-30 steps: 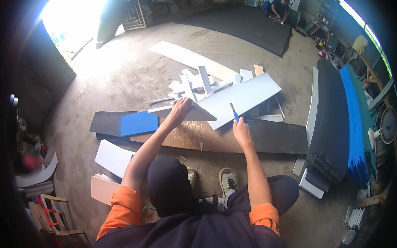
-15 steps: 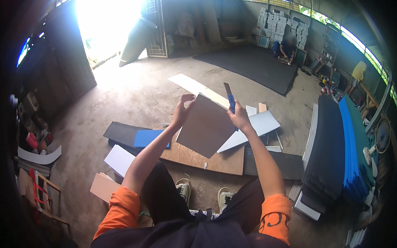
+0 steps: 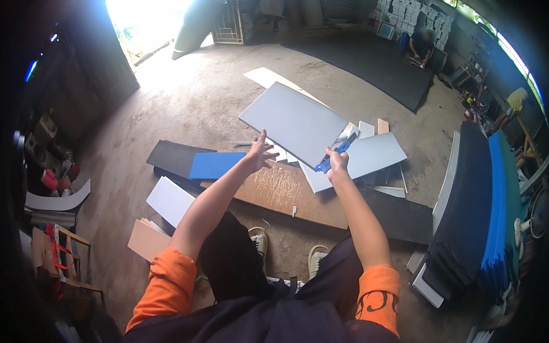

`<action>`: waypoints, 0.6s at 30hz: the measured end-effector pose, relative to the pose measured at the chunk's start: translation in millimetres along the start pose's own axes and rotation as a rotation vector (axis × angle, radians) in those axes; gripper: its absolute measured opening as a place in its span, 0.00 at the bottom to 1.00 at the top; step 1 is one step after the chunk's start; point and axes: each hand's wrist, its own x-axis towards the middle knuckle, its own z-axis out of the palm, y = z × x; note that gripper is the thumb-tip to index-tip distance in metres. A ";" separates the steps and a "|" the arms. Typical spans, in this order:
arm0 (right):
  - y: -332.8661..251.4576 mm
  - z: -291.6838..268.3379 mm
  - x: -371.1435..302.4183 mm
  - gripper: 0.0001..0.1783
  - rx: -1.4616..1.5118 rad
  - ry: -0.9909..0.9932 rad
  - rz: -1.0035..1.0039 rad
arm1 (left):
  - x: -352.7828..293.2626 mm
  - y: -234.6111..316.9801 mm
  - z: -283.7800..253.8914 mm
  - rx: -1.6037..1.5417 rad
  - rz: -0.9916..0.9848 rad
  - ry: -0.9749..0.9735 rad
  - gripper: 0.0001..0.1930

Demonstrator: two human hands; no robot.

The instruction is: The person sits on the floor and uses a utility knife to cut white foam sheets, using a blue sheet as a template for sizing. They repeatedly align the template, score the foam, and separate the cut pieces, stacking the finished white sheets to the side.

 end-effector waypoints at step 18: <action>191.8 -7.2 84.5 0.23 -1.424 -0.714 -0.235 | 77.3 -175.5 -125.6 0.507 0.288 0.322 0.29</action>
